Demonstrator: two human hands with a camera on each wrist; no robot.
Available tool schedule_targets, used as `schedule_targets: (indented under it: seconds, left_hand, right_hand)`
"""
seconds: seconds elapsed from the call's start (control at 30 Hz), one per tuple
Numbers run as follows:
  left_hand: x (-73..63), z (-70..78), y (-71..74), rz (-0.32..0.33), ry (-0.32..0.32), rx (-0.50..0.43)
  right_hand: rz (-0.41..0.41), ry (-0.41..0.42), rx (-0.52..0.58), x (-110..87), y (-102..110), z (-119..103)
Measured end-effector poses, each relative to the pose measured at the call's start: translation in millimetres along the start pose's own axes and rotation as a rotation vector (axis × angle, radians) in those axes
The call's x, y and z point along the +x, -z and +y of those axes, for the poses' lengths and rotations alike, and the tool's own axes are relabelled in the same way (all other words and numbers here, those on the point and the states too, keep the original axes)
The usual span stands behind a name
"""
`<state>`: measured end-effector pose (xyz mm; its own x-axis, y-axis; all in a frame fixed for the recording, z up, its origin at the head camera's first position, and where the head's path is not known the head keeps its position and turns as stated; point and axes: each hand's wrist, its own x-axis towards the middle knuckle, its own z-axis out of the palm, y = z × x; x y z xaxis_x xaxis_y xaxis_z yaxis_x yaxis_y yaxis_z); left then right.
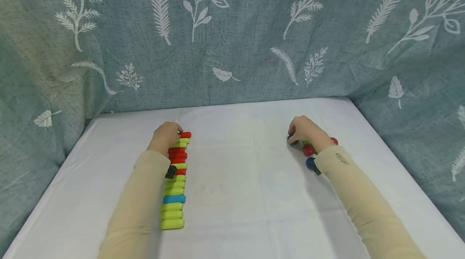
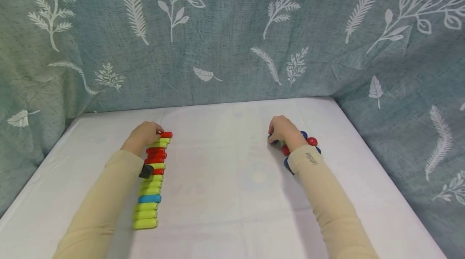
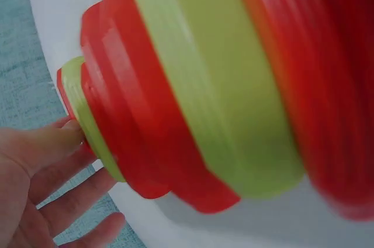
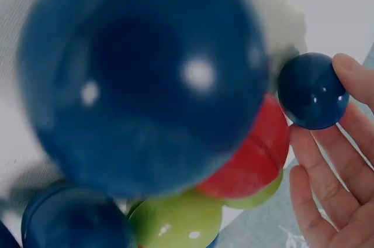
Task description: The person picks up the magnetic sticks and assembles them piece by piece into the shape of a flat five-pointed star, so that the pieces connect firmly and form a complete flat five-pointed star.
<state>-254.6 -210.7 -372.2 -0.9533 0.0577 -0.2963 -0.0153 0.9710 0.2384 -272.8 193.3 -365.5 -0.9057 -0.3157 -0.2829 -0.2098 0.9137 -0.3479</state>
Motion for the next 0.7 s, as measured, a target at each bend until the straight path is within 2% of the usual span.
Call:
schedule_targets:
  seconds: [0.2, 0.4, 0.7]
  left_hand:
    - [7.8, 3.1, -2.2, 0.028, -0.024, 0.033]
    - [9.7, 10.5, -3.1, 0.087, -0.118, 0.066]
    - [11.3, 32.8, -11.5, 0.063, -0.205, 0.014]
  right_hand:
    - [0.001, -0.004, 0.047, 5.3, -2.7, -4.5]
    - [0.014, 0.019, 0.126, 12.8, -8.4, -10.7]
    - [0.039, 0.054, 0.231, 22.6, -22.9, -27.8]
